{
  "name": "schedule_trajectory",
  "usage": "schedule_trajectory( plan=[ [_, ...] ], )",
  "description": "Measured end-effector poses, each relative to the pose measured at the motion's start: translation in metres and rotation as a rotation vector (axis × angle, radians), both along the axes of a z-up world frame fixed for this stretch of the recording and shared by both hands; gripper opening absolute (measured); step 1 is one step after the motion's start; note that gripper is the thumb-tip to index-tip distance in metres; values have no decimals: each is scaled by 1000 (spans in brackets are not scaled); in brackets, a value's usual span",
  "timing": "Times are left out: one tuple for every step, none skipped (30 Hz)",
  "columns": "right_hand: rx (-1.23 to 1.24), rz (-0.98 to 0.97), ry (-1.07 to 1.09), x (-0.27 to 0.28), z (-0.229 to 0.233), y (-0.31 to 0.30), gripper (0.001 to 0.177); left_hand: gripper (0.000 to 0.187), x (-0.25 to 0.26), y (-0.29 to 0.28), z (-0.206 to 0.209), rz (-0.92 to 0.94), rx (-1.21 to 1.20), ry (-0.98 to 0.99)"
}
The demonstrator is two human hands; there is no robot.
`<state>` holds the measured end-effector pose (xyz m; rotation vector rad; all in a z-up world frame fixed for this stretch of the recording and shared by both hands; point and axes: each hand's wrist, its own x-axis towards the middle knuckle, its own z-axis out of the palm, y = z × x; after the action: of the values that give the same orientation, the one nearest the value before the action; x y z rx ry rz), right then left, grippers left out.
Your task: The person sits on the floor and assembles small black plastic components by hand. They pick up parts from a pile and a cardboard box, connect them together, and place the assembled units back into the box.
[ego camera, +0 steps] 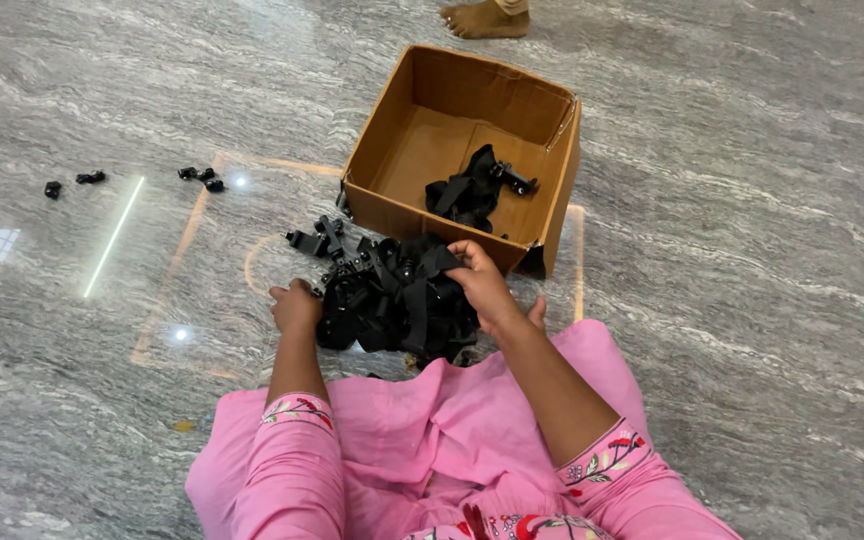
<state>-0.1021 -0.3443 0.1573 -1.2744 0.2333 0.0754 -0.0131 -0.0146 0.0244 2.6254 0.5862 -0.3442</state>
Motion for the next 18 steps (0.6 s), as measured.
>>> schedule_trajectory(
  plan=[
    [-20, 4, 4, 1, 0, 0, 26, 36, -2, -1, -1, -39, 27, -18],
    [-39, 7, 9, 1, 0, 0, 25, 32, -2, -1, -5, -78, 55, -37],
    [-58, 11, 14, 1, -1, 1, 25, 32, -1, 1, -11, -83, 40, -58],
    [-64, 17, 11, 1, -2, 1, 25, 31, 1, 3, -18, -87, 25, -79],
    [-70, 22, 7, 2, -2, 1, 24, 30, 4, 6, -26, -93, 12, -100],
    [-75, 27, 4, 3, -2, 1, 24, 29, 8, 8, -33, -85, 3, -95],
    [-87, 25, 3, 4, -3, 1, 24, 29, 9, 9, -39, -76, -7, -90],
    [-98, 23, 2, 4, -2, 1, 25, 28, 11, 10, -45, -68, -17, -84],
    [-110, 20, 2, 5, -2, 2, 25, 29, 11, 10, -48, -95, -7, -85],
    [-119, 28, 18, 4, -1, 1, 24, 30, 10, 11, -50, -121, 4, -87],
    [-128, 36, 31, 3, 0, 0, 24, 32, 10, 12, -50, -147, 15, -91],
    [-137, 45, 45, 2, 1, 0, 24, 35, 10, 11, -47, -138, 28, -86],
    [-121, 44, 32, 2, 1, 0, 24, 38, 10, 8, -42, -130, 42, -81],
    [-104, 44, 19, 2, 0, 0, 24, 41, 9, 5, -36, -121, 55, -77],
    [-89, 42, 6, 3, 0, 0, 24, 50, 9, 2, -26, -94, 43, -48],
    [-84, 38, 9, 5, 0, 0, 25, 60, 9, 1, -15, -67, 31, -19],
    [-80, 35, 17, 3, -1, 0, 25, 70, 3, -2, -4, -40, 18, 15],
    [-76, 31, 26, 1, -1, -1, 25, 78, -2, -4, 6, -24, 24, -21]
  ],
)
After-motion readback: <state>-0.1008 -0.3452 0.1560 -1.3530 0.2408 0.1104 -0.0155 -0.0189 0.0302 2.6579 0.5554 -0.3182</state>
